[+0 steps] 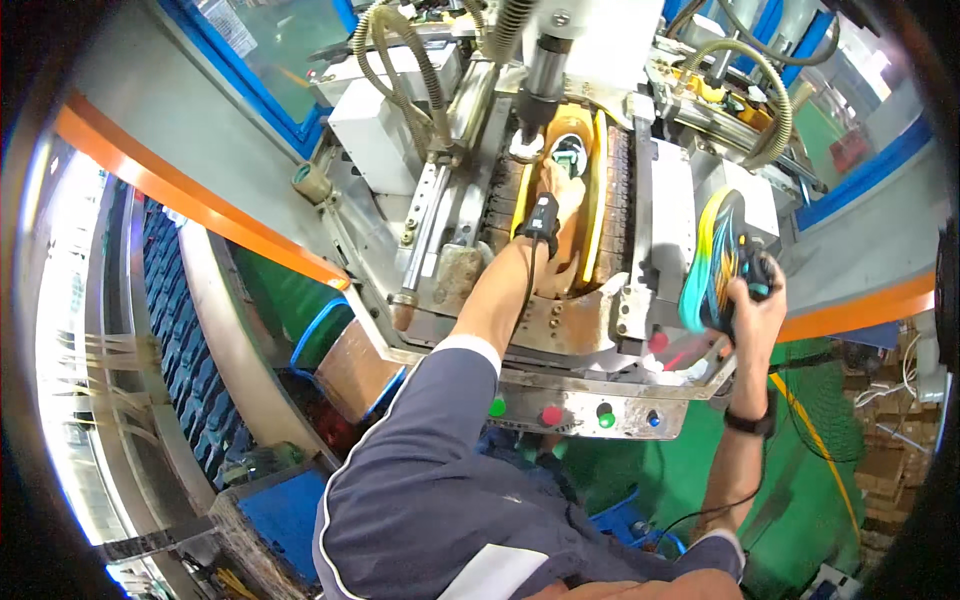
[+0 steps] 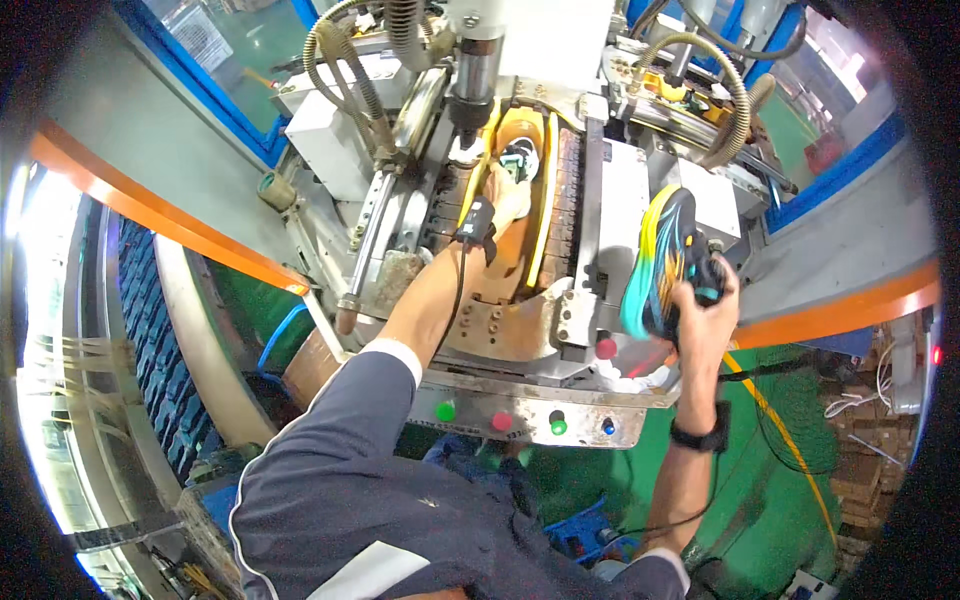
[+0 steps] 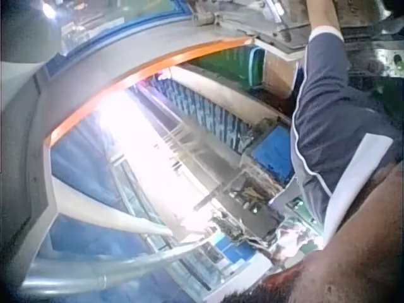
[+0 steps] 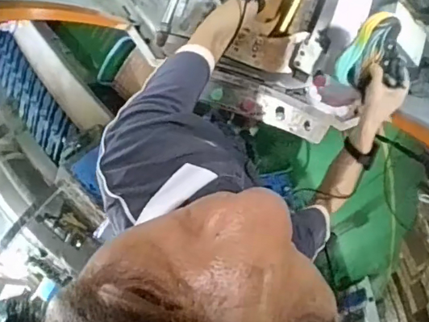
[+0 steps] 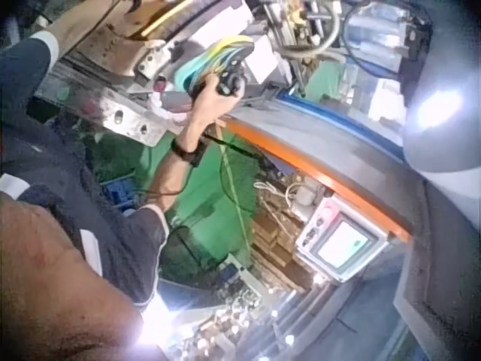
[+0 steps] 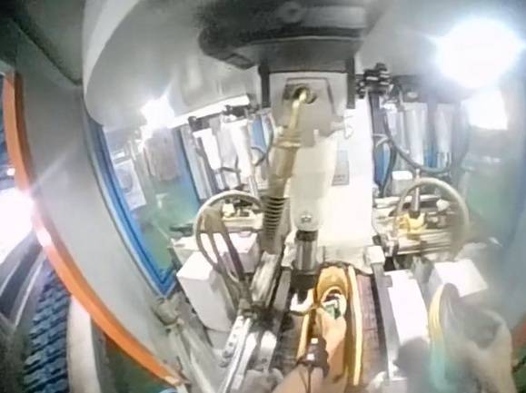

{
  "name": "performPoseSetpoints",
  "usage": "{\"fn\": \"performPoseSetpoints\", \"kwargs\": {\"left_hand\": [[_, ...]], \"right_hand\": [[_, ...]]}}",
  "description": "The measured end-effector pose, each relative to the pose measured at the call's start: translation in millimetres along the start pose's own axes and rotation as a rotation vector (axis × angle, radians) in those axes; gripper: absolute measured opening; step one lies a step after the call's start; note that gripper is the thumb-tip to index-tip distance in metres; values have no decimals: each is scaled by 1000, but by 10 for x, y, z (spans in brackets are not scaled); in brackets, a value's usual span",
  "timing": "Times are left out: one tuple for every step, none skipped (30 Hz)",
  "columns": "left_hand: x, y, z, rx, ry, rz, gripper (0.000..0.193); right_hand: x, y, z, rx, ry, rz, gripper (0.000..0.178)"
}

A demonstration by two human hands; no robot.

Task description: Using a lasting machine to shape and attach the upper part of a shoe to the sole, then placing the shoes on a conveyor belt.

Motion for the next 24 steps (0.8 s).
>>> {"fn": "performPoseSetpoints", "kwargs": {"left_hand": [[-140,-82,133,-71,-5,28,48],[-135,90,214,-228,-174,-49,39],[-256,34,277,-528,106,216,35],[-420,57,378,-663,275,262,35],[-615,162,561,-801,429,314,37],[-899,179,799,-881,473,301,35],[-1217,172,1110,-962,502,288,34],[-1500,225,1443,-968,462,298,37],[-1772,259,1724,-973,437,309,39],[-2051,209,1996,-940,402,324,45],[-2295,250,2241,-911,360,337,52],[-2522,433,2456,-866,280,341,53],[-2746,608,2654,-818,199,346,55],[-2966,676,2852,-790,156,365,54],[-3192,703,3061,-756,91,386,54],[-3401,756,3207,-756,16,382,53],[-3631,810,3312,-760,-62,382,52],[-3803,861,3350,-838,-143,373,50],[-3950,918,3380,-918,-214,360,49],[-4061,976,3350,-934,-282,343,47],[-4116,1023,3307,-942,-295,353,47],[-4272,1089,3287,-991,-361,427,49],[-4410,1089,3225,-1062,-387,490,51],[-4544,1086,3156,-1083,-447,475,48]], "right_hand": [[212,14,-105,-69,38,-22,58],[460,143,-317,-129,102,-15,61],[693,129,-466,-211,136,-40,64],[900,135,-666,-246,202,-65,65],[1085,147,-960,-276,282,-82,65],[1236,142,-1259,-373,356,16,63],[1321,195,-1584,-461,439,122,60],[1258,425,-1947,-493,561,72,57],[1209,584,-2207,-533,674,14,55],[1241,400,-2471,-531,641,55,50],[1194,134,-2821,-528,611,102,46],[1127,16,-3084,-539,545,197,41],[1030,-123,-3325,-546,480,291,37],[958,-417,-3452,-577,386,439,32],[850,-511,-3572,-546,388,394,33],[774,-414,-3670,-564,342,305,33],[668,-297,-3730,-587,303,219,33],[682,-276,-3755,-578,261,251,29],[722,-370,-3733,-545,303,262,40],[763,-391,-3618,-554,361,235,58],[866,-731,-3637,-787,380,475,70],[521,-145,-3638,-696,427,262,57],[393,-11,-3394,-561,425,510,47],[-114,345,-3112,-193,292,767,38]]}}
Point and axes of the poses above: each hand's wrist, its own x-axis towards the middle knuckle, its own z-axis out of the back of the hand, y = z × x, the point moved 2 cm from there along x, towards the middle knuckle, and after that the axes turned 6 degrees about z, right-handed, at the moved point
